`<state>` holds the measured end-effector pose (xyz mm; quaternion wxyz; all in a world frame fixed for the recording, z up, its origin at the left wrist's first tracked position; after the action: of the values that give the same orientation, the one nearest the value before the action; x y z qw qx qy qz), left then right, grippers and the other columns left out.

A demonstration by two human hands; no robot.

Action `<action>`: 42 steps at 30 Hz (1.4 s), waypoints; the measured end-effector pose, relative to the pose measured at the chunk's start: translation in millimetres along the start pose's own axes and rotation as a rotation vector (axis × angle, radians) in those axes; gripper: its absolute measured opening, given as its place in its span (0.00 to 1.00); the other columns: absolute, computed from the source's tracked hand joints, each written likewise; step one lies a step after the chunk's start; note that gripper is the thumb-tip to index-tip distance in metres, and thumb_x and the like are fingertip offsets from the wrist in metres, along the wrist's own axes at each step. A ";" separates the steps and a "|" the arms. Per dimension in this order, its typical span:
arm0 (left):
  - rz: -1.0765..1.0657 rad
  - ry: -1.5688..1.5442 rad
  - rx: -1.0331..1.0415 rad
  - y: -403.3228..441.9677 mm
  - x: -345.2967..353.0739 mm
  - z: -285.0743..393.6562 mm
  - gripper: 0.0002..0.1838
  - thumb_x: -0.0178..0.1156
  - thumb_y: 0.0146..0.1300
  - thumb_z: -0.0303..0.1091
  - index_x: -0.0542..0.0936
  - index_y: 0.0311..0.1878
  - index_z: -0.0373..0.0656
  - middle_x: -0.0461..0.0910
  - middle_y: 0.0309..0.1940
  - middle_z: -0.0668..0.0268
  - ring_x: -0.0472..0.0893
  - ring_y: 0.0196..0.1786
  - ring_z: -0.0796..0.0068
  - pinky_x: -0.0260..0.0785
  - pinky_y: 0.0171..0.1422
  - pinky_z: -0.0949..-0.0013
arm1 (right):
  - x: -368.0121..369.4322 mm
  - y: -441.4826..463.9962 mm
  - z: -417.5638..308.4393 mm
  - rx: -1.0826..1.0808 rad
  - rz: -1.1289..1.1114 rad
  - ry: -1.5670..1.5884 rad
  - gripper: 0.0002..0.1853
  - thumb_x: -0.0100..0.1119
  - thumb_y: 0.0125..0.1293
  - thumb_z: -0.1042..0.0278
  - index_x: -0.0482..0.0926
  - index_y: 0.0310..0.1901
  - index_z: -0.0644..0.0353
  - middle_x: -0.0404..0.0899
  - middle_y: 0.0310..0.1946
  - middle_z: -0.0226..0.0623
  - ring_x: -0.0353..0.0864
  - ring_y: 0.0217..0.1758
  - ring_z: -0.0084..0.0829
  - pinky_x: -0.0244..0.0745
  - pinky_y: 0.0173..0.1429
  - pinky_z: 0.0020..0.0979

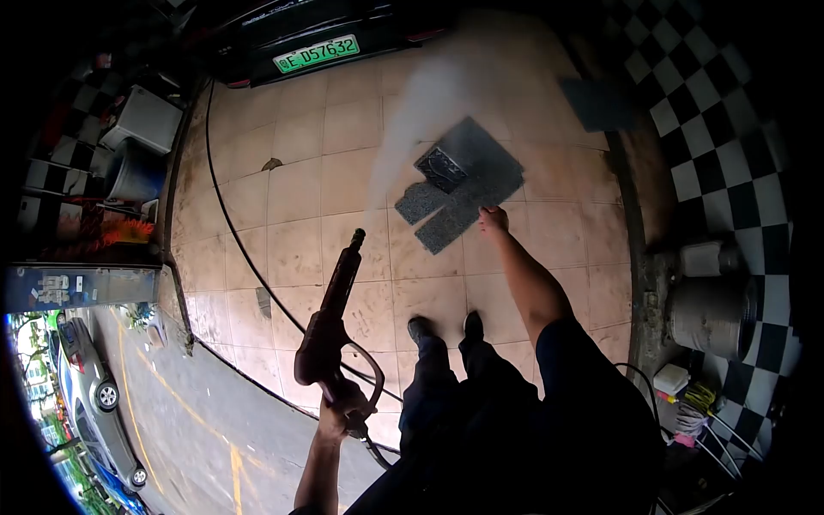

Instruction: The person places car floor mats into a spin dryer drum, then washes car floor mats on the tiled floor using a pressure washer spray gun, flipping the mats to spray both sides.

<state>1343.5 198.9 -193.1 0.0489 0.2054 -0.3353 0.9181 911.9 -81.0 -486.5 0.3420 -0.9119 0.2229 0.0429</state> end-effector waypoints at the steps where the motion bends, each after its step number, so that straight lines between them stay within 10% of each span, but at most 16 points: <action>1: -0.018 -0.005 0.027 -17.8 -1.2 -4.0 0.06 0.58 0.44 0.23 0.71 0.25 0.37 0.70 0.16 0.62 0.70 0.15 0.71 0.75 0.29 0.60 | 4.1 0.5 -8.2 0.014 -0.008 0.034 0.13 0.62 0.57 0.56 0.78 0.33 0.57 0.78 0.25 0.35 0.79 0.25 0.28 0.76 0.26 0.32; 9: 0.041 -0.056 -0.240 -181.7 17.4 -79.3 0.07 0.61 0.41 0.20 0.71 0.22 0.36 0.71 0.17 0.62 0.71 0.18 0.70 0.74 0.33 0.62 | 59.5 77.0 -21.6 -0.357 0.007 -0.297 0.28 0.60 0.57 0.44 0.72 0.55 0.49 0.75 0.49 0.36 0.75 0.49 0.33 0.71 0.48 0.39; 10: 0.022 -0.032 -0.249 -194.8 18.9 -86.2 0.07 0.61 0.41 0.20 0.71 0.22 0.37 0.71 0.17 0.62 0.71 0.18 0.70 0.74 0.33 0.62 | 54.5 14.0 -47.0 -0.062 -0.192 -0.011 0.36 0.58 0.56 0.39 0.63 0.64 0.46 0.63 0.63 0.32 0.62 0.63 0.34 0.63 0.58 0.41; 13: -0.064 0.067 -0.215 -220.9 27.0 -101.3 0.07 0.61 0.42 0.21 0.70 0.21 0.37 0.70 0.16 0.62 0.71 0.18 0.68 0.72 0.31 0.62 | 71.5 -16.9 -62.2 -0.023 -0.343 0.075 0.38 0.56 0.57 0.38 0.58 0.65 0.45 0.58 0.66 0.27 0.60 0.65 0.33 0.64 0.57 0.40; 21: -0.554 0.578 0.476 -288.8 63.9 -119.4 0.10 0.61 0.45 0.25 0.69 0.19 0.37 0.67 0.14 0.61 0.70 0.18 0.64 0.66 0.26 0.63 | 76.4 73.5 -21.5 -0.465 0.062 -0.199 0.18 0.58 0.58 0.55 0.78 0.38 0.63 0.80 0.38 0.48 0.79 0.42 0.39 0.71 0.47 0.34; 28: -0.021 0.177 -0.168 -291.7 37.7 -163.6 0.10 0.61 0.45 0.24 0.69 0.17 0.39 0.68 0.14 0.60 0.70 0.17 0.64 0.64 0.23 0.63 | 67.4 16.4 -61.8 -0.556 -0.076 -0.377 0.15 0.57 0.57 0.56 0.82 0.37 0.59 0.80 0.39 0.45 0.80 0.44 0.42 0.74 0.46 0.37; 42: 0.159 0.032 -0.214 -290.0 0.8 -183.2 0.11 0.62 0.44 0.21 0.69 0.16 0.40 0.68 0.13 0.63 0.70 0.16 0.70 0.64 0.23 0.66 | 14.2 -94.5 5.9 -0.570 -0.134 -0.679 0.14 0.59 0.58 0.62 0.81 0.44 0.57 0.82 0.41 0.35 0.80 0.45 0.29 0.73 0.50 0.27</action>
<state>1345.6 538.7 -146.6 0.0029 0.1569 -0.4460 0.8812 966.2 -19.6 -437.2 0.1327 -0.9164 0.0178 0.3773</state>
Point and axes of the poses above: each hand's wrist, its own y-axis towards the middle knuckle, its own x-axis out of the palm, z = x × y, the point moved 8 cm from there along y, towards the middle knuckle
